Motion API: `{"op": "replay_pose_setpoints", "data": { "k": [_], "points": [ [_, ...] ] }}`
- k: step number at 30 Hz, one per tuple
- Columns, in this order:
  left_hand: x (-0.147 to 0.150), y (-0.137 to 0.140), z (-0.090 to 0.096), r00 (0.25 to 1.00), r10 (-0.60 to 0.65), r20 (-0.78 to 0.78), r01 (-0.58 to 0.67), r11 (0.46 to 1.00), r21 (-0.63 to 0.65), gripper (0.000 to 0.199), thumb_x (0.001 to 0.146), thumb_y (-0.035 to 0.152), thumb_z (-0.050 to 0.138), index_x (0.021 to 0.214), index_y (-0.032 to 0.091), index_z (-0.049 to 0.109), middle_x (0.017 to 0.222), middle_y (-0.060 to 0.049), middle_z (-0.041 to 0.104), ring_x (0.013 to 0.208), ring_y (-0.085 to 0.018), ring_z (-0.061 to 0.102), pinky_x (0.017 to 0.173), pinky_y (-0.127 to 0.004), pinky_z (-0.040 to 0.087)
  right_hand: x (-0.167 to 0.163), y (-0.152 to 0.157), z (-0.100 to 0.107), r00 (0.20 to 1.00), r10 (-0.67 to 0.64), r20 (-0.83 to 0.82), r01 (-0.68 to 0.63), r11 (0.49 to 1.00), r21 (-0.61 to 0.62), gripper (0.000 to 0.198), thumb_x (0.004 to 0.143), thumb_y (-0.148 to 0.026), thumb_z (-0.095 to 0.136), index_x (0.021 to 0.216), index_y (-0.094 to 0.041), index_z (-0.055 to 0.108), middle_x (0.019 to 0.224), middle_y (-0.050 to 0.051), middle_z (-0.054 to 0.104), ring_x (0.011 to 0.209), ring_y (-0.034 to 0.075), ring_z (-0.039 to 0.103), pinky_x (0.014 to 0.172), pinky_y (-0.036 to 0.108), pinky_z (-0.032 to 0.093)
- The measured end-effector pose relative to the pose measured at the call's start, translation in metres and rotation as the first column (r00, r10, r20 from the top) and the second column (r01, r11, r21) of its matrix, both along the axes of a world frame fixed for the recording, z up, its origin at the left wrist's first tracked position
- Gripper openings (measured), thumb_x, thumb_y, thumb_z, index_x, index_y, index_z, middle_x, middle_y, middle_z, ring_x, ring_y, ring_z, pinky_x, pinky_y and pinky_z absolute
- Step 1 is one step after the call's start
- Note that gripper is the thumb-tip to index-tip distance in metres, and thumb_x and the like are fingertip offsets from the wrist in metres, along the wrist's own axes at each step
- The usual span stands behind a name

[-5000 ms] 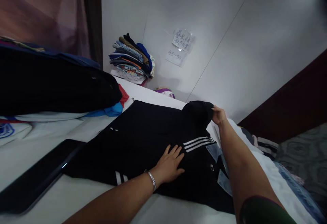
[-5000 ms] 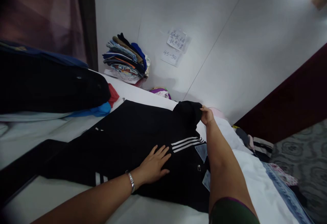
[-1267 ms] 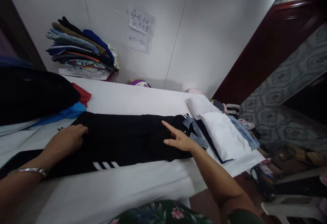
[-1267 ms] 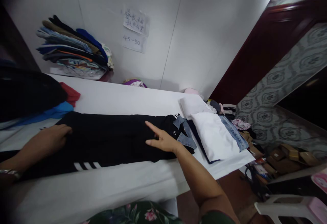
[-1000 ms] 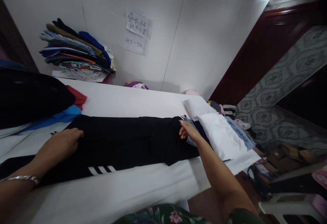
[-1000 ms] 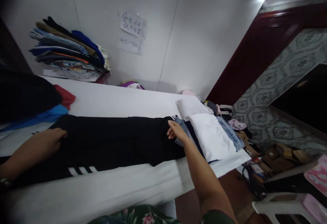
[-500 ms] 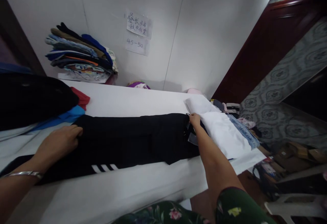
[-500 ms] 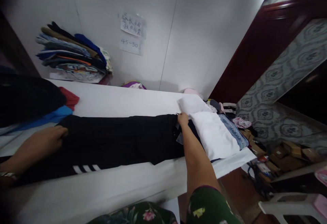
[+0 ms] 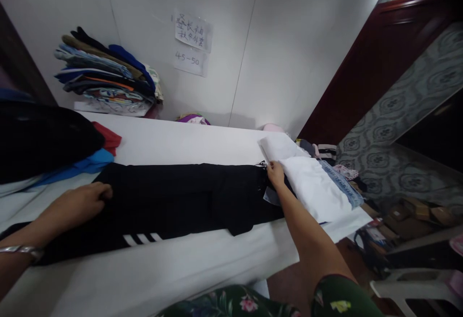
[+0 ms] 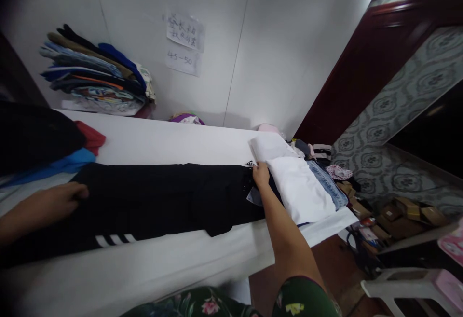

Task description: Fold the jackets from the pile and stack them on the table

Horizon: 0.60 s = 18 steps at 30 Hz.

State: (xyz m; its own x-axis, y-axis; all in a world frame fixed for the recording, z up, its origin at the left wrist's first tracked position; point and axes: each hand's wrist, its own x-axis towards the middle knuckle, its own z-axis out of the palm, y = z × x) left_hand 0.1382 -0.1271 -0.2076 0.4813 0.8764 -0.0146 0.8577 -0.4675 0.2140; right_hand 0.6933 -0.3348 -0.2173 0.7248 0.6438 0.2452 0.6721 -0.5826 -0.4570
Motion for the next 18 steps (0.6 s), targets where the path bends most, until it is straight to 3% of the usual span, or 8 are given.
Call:
{"op": "replay_pose_setpoints", "data": {
  "k": [3,5,7,9,12,15,18],
  "points": [
    [0.009,0.009,0.012,0.991,0.069,0.116,-0.057,0.993,-0.101,0.039,0.067,0.026,0.042,0.095,0.02,0.067,0.101,-0.006,0.072,0.092,-0.024,0.065,0.084,-0.034,0.048,-0.018,0.008,0.002,0.983,0.158,0.089,-0.163,0.985,0.052,0.039,0.092,-0.029,0.044,0.127,-0.017,0.058,0.14,0.012,0.053,0.131,0.023,0.045,0.109,0.037,0.036],
    [0.022,0.012,0.019,0.986,0.054,0.159,-0.049,0.998,-0.039,0.042,0.074,0.034,0.04,0.103,0.017,0.065,0.109,-0.009,0.07,0.098,-0.025,0.064,0.089,-0.036,0.047,-0.028,0.014,-0.002,0.945,0.286,0.162,-0.293,0.956,0.021,0.041,0.093,-0.03,0.044,0.131,-0.018,0.056,0.148,0.011,0.044,0.138,0.023,0.036,0.112,0.039,0.031],
    [0.035,0.01,0.021,0.991,0.0,0.133,-0.01,0.998,0.07,0.048,0.081,0.041,0.038,0.111,0.013,0.063,0.121,-0.014,0.065,0.11,-0.028,0.06,0.097,-0.039,0.044,-0.035,0.018,-0.011,0.91,0.363,0.2,-0.352,0.932,-0.092,0.045,0.094,-0.032,0.045,0.136,-0.018,0.051,0.152,0.011,0.039,0.143,0.024,0.029,0.114,0.043,0.026],
    [0.043,0.006,0.014,0.999,-0.021,0.037,0.017,0.992,0.125,0.053,0.085,0.042,0.039,0.119,0.008,0.061,0.135,-0.019,0.056,0.126,-0.031,0.049,0.105,-0.044,0.037,-0.036,0.017,-0.021,0.924,0.344,0.167,-0.301,0.923,-0.24,0.048,0.095,-0.035,0.045,0.139,-0.019,0.047,0.152,0.012,0.038,0.144,0.026,0.025,0.115,0.049,0.022],
    [0.041,0.002,-0.004,0.995,0.046,-0.09,-0.041,0.998,0.048,0.057,0.089,0.041,0.037,0.134,0.006,0.051,0.15,-0.022,0.04,0.14,-0.033,0.032,0.109,-0.053,0.029,-0.032,0.014,-0.036,0.962,0.255,0.094,-0.205,0.908,-0.366,0.048,0.097,-0.04,0.041,0.141,-0.021,0.045,0.154,0.011,0.035,0.146,0.027,0.021,0.114,0.057,0.019],
    [0.033,0.003,-0.01,0.99,0.092,-0.106,-0.095,0.995,-0.032,0.057,0.092,0.043,0.034,0.137,0.01,0.049,0.152,-0.019,0.037,0.142,-0.033,0.031,0.109,-0.055,0.029,-0.028,0.011,-0.044,0.967,0.245,0.068,-0.206,0.913,-0.353,0.05,0.097,-0.041,0.037,0.143,-0.022,0.043,0.156,0.009,0.031,0.147,0.025,0.017,0.114,0.058,0.018],
    [0.032,0.012,-0.001,0.987,0.117,-0.107,-0.116,0.993,0.017,0.055,0.093,0.044,0.032,0.128,0.01,0.057,0.142,-0.02,0.05,0.132,-0.034,0.044,0.103,-0.052,0.034,-0.026,0.009,-0.046,0.973,0.227,0.053,-0.208,0.949,-0.236,0.054,0.096,-0.045,0.036,0.145,-0.02,0.04,0.157,0.009,0.028,0.147,0.025,0.017,0.115,0.056,0.018]
  ]
}}
